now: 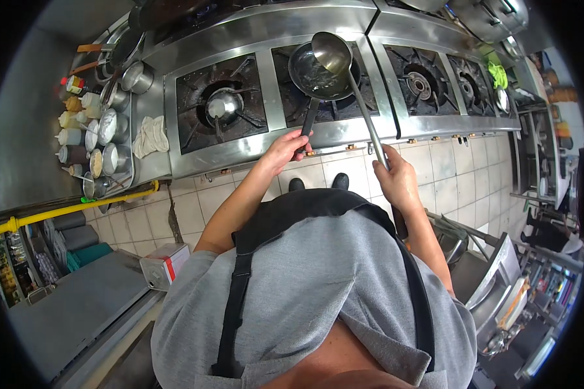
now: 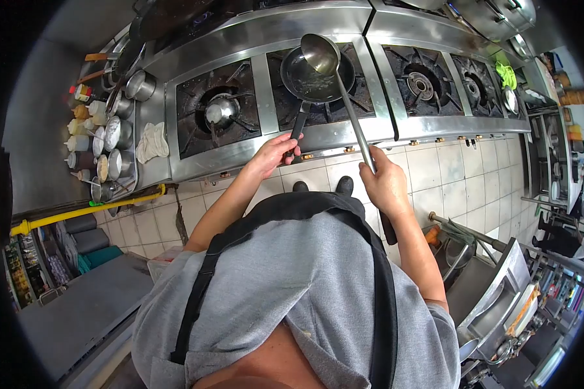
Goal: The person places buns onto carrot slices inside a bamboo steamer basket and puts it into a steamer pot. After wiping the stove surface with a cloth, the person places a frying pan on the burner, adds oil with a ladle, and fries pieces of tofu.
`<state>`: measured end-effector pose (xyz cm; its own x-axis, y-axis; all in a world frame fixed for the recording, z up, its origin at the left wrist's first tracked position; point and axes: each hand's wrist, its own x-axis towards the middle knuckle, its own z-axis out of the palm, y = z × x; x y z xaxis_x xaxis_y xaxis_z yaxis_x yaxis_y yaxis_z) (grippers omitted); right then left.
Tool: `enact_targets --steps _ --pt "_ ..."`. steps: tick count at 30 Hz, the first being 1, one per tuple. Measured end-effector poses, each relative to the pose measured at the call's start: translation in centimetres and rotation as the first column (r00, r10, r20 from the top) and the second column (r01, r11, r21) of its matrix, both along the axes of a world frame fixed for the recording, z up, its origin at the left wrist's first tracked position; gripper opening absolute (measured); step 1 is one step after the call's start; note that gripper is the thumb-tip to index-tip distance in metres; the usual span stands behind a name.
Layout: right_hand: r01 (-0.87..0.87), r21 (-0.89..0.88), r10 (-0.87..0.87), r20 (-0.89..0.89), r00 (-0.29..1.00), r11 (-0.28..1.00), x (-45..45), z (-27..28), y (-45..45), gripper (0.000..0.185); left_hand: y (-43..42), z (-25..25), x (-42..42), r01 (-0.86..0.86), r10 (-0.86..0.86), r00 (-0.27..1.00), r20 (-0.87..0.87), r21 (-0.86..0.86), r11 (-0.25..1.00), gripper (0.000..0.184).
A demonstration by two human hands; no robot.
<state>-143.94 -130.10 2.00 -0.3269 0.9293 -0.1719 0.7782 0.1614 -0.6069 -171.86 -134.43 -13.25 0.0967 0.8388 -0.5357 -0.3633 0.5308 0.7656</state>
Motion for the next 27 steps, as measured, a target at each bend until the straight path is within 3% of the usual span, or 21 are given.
enact_targets --steps 16,27 --pt "-0.05 0.087 0.045 0.061 0.997 0.995 -0.1 -2.2 0.4 0.039 -0.5 -0.1 1.0 -0.031 0.026 0.99 0.14 0.035 0.999 0.037" --pt "-0.076 0.087 0.067 0.107 0.992 0.993 0.3 -2.7 0.3 0.04 0.1 0.2 1.5 -0.028 0.03 0.997 -0.065 0.032 0.999 0.027"
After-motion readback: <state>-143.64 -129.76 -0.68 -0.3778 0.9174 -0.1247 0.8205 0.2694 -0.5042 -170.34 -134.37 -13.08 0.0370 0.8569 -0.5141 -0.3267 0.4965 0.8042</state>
